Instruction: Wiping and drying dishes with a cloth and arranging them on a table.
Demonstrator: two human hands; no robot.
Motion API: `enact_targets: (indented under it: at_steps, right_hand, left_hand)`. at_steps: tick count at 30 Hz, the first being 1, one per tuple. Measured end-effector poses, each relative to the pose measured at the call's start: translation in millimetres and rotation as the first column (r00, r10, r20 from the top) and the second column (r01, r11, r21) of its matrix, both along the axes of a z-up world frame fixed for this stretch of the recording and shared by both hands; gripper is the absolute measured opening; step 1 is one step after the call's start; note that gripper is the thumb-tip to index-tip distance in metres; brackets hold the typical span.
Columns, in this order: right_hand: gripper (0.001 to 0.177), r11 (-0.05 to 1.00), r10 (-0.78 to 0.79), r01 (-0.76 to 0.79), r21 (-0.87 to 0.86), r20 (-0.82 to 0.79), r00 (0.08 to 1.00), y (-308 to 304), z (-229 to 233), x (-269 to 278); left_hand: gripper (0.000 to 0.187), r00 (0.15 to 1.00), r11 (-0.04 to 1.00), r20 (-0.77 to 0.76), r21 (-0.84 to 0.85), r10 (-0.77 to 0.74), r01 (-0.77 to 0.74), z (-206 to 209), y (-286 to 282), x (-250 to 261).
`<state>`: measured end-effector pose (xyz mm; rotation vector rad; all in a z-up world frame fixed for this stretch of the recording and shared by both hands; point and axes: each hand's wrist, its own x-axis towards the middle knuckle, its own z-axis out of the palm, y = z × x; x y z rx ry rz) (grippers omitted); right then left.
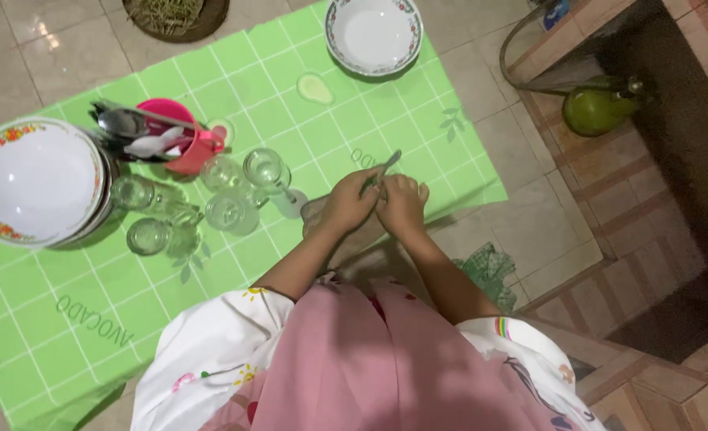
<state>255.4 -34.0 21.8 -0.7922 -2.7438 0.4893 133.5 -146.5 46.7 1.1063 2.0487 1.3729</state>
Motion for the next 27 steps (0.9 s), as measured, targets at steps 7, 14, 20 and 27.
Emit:
enact_targets:
  at_steps: [7,14,20,27]
  right_hand:
    - [0.068,0.998,-0.047,0.049,0.048,-0.046,0.998,-13,8,8]
    - [0.077,0.985,-0.146,0.158,0.071,-0.148,0.978,-37,11,59]
    - [0.040,0.978,-0.203,0.208,0.006,-0.185,0.962,-71,-15,73]
    - [0.025,0.982,0.191,-0.166,0.095,-0.536,0.823,-162,56,-38]
  left_hand:
    - [0.037,1.000,0.990,-0.009,-0.138,0.030,-0.031,5,-50,39]
    - [0.034,0.977,0.986,-0.180,0.136,0.117,-0.093,1,-100,58]
    - [0.021,0.974,0.959,0.080,0.177,0.211,-0.222,18,-174,69]
    - [0.011,0.819,0.777,-0.070,0.373,0.569,-0.508,34,-286,-29]
